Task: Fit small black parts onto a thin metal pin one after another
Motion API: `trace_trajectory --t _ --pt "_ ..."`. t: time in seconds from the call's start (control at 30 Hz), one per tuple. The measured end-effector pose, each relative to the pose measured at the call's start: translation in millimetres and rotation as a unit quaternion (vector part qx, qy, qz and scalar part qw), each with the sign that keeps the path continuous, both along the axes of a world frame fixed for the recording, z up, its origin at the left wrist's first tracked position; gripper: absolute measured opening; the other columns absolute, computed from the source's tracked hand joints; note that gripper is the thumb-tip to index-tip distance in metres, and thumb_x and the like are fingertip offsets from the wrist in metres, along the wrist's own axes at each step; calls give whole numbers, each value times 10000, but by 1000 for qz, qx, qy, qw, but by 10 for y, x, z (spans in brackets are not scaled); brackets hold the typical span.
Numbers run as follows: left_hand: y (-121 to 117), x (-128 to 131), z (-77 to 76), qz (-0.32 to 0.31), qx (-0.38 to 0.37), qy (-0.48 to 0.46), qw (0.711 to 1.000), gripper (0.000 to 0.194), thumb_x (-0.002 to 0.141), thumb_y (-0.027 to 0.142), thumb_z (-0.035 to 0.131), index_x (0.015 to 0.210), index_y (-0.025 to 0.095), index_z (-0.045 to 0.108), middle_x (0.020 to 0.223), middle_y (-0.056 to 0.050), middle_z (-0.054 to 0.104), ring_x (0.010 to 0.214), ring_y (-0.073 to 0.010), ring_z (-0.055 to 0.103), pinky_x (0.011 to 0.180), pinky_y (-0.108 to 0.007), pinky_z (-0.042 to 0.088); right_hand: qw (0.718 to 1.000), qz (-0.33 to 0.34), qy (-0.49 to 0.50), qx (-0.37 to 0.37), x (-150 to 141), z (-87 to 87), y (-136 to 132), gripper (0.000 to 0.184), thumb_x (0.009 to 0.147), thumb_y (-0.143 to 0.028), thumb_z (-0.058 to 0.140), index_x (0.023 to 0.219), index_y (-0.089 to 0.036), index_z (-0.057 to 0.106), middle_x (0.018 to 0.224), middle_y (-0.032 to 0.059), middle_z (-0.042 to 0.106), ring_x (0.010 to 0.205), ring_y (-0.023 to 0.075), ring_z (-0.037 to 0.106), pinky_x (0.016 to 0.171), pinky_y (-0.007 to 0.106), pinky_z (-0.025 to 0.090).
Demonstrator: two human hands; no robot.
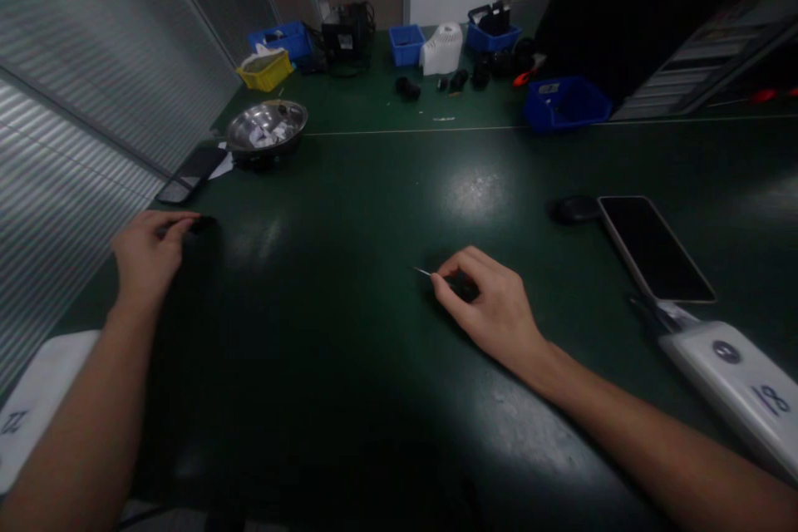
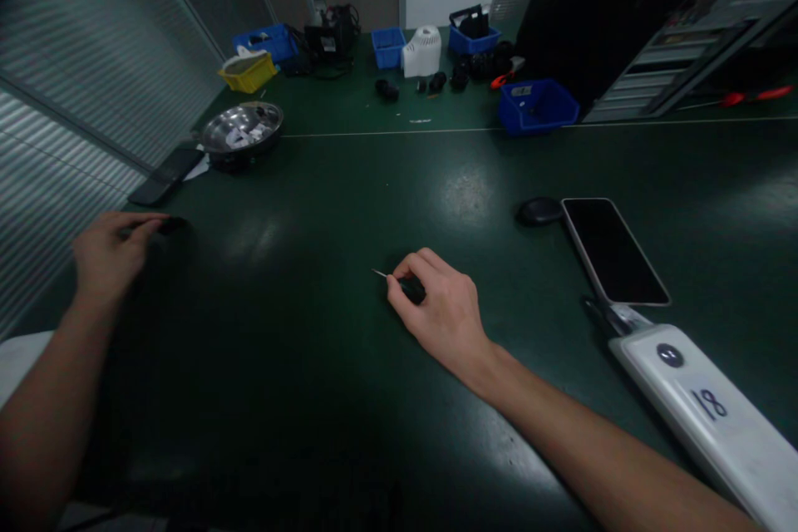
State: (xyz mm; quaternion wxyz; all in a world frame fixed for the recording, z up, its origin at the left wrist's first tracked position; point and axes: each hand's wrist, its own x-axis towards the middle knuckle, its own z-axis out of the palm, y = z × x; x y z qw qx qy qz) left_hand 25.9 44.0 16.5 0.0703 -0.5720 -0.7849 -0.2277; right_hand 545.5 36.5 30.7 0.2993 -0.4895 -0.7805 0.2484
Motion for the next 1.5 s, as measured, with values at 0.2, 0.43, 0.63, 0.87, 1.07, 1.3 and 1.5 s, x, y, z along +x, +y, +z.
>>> trace_trajectory --t 0.2,0.43,0.63,0.87,1.07,1.3,1.5 --pt "4 22 20 21 -5 -21 1000 420 935 424 589 1199 128 725 1101 -64 692 901 -185 615 869 -299 490 1000 -1 0 -8 -6 1 -6 147 958 -329 588 898 -213 657 909 18 654 777 150 604 660 286 429" --pt "-19 114 79 26 -28 51 998 395 924 445 583 1094 128 747 1085 -78 699 869 -206 609 958 -359 458 1000 3 -4 -10 3 13 1 157 960 -334 588 898 -209 660 904 11 642 758 140 589 646 287 423" --pt "-35 230 111 -12 -67 188 980 462 970 426 477 1112 73 739 1129 -155 664 1062 -288 596 930 -381 458 1000 2 -3 -12 1 1 3 150 960 -332 591 902 -212 659 910 5 642 767 138 595 656 292 426" --pt "-82 318 127 -12 -79 199 977 443 995 390 450 1267 146 700 1102 -128 655 947 -271 599 838 -365 462 1000 6 1 -7 -1 15 -2 142 959 -321 589 904 -207 653 909 9 643 779 141 601 662 292 430" --pt "-75 383 124 -35 -66 176 982 446 990 376 426 1268 129 672 1175 -136 628 1036 -268 598 912 -362 459 1000 4 0 -7 -4 10 -8 141 958 -319 590 893 -210 653 896 6 641 768 139 599 649 288 424" --pt "-12 429 99 11 -27 141 990 450 979 473 480 1073 110 728 1080 -118 699 990 -247 629 948 -355 445 1000 8 1 -16 -1 28 -9 150 960 -322 583 911 -203 659 909 20 647 749 143 592 632 287 423" --pt "-4 345 72 64 -12 36 997 431 906 487 609 1111 135 748 1031 -79 718 900 -213 648 899 -320 464 1000 9 0 -15 0 27 -11 148 964 -319 577 913 -207 657 911 22 648 765 148 597 640 285 433"
